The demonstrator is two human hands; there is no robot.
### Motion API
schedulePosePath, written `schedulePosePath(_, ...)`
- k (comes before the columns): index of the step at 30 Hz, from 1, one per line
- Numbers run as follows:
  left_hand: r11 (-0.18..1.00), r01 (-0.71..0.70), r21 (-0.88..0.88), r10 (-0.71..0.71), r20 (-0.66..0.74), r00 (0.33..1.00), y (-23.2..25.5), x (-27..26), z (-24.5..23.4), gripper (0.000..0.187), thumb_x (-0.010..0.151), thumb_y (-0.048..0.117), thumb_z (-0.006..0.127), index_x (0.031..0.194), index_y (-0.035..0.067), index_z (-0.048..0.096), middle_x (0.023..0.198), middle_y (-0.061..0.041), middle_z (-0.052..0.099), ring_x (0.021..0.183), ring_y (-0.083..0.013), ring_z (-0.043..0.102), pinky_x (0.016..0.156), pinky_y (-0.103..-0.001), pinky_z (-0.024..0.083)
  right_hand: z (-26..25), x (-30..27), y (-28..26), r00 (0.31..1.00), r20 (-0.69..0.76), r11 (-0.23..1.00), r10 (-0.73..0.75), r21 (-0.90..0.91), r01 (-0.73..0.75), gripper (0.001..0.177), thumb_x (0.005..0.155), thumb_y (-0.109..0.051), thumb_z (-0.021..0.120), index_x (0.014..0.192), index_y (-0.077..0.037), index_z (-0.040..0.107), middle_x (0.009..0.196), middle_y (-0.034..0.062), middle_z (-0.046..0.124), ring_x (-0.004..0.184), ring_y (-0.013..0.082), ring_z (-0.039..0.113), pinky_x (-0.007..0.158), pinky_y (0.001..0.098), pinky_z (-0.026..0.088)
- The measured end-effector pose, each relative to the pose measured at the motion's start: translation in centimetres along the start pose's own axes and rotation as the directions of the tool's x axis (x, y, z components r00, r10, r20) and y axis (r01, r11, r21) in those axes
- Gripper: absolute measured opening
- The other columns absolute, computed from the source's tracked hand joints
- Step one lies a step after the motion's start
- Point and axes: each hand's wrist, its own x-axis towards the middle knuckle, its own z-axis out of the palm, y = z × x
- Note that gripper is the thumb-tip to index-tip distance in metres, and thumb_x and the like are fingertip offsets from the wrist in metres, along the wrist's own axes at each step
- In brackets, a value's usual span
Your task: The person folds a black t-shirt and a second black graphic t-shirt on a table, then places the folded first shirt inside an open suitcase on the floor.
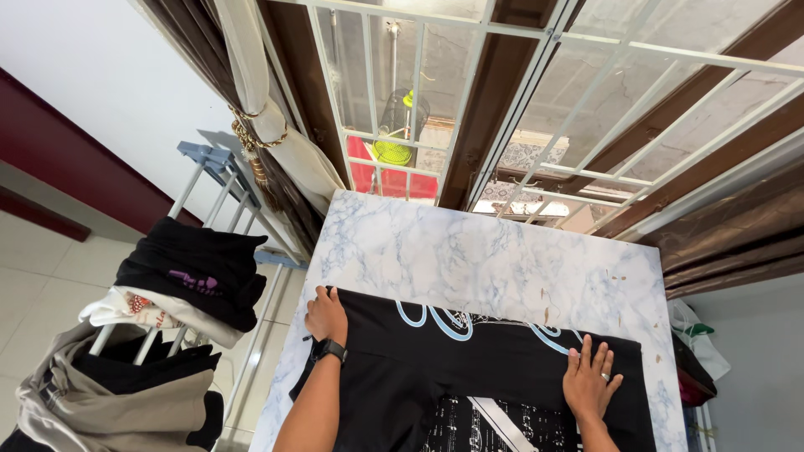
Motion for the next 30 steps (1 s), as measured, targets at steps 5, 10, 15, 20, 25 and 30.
schedulePosePath(5, 0.976, -0.138, 0.171, 0.157, -0.107, 0.982, -0.4, -0.7, -0.4, 0.028, 0.109, 0.036, 0.051, 0.114, 0.01, 0.06, 0.08, -0.003, 0.073, 0.095, -0.0243, 0.066, 0.077, -0.04, 0.055, 0.0, -0.2, 0.0, 1.0, -0.002, 1.0, 0.002, -0.021, -0.002, 0.067, 0.104, -0.059, 0.018, 0.164, -0.03, 0.016, 0.171, 0.0099, 0.011, 0.158, 0.0288, 0.005, 0.121, 0.0641, 0.004)
schedulePosePath(10, 0.955, -0.156, 0.251, 0.206, -0.187, 0.961, 0.4, -0.8, -1.4, 0.031, 0.107, 0.036, 0.053, 0.123, 0.01, 0.06, 0.091, -0.004, 0.073, 0.1, -0.0238, 0.064, 0.078, -0.04, 0.053, 0.1, 0.1, 0.1, 1.0, 0.009, 0.999, -0.008, -0.036, 0.009, 0.067, 0.103, -0.059, 0.018, 0.164, -0.03, 0.013, 0.171, 0.0102, 0.008, 0.158, 0.0293, 0.004, 0.12, 0.0649, 0.004)
schedulePosePath(15, 0.986, -0.108, 0.125, 0.133, -0.219, 0.967, 1.6, -1.4, -3.8, 0.04, 0.103, 0.037, 0.056, 0.13, 0.008, 0.06, 0.112, -0.007, 0.068, 0.115, -0.0265, 0.057, 0.093, -0.045, 0.047, 0.1, 0.5, 0.3, 0.999, 0.05, 0.999, -0.008, -0.041, 0.01, 0.069, 0.103, -0.06, 0.017, 0.164, -0.03, 0.01, 0.171, 0.0101, 0.005, 0.158, 0.03, 0.001, 0.12, 0.0653, 0.004)
schedulePosePath(20, 0.948, -0.319, 0.009, 0.312, -0.241, 0.919, 3.2, -5.4, -4.8, 0.032, 0.102, 0.035, 0.057, 0.124, 0.012, 0.063, 0.128, -0.004, 0.064, 0.13, -0.0248, 0.052, 0.106, -0.047, 0.04, -0.1, 1.0, 0.5, 0.993, 0.115, 1.0, 0.003, -0.026, 0.0, 0.07, 0.102, -0.06, 0.018, 0.164, -0.029, 0.006, 0.171, 0.0115, 0.0, 0.158, 0.0309, -0.003, 0.119, 0.0665, 0.001)
schedulePosePath(25, 0.826, -0.561, -0.059, 0.557, -0.066, 0.828, 3.8, -8.5, -2.8, 0.049, 0.102, 0.044, 0.05, 0.143, 0.018, 0.054, 0.155, -0.01, 0.045, 0.149, -0.0289, 0.032, 0.12, -0.054, 0.023, 0.7, 0.7, -2.6, 0.998, -0.027, 0.998, 0.05, -0.028, -0.051, 0.062, 0.101, -0.042, 0.041, 0.157, -0.018, 0.029, 0.166, 0.0196, 0.019, 0.155, 0.0364, 0.011, 0.111, 0.0688, 0.016)
schedulePosePath(30, 0.804, -0.594, -0.015, 0.593, 0.078, 0.801, 3.2, -9.0, -1.2, 0.058, 0.104, 0.05, 0.04, 0.155, 0.024, 0.041, 0.164, -0.01, 0.031, 0.152, -0.0295, 0.022, 0.12, -0.058, 0.018, 5.2, -5.5, -13.5, 0.822, -0.218, 0.845, -0.525, -0.02, 0.534, 0.047, 0.098, -0.03, 0.058, 0.139, -0.007, 0.052, 0.146, 0.0199, 0.049, 0.138, 0.0401, 0.044, 0.104, 0.056, 0.038)
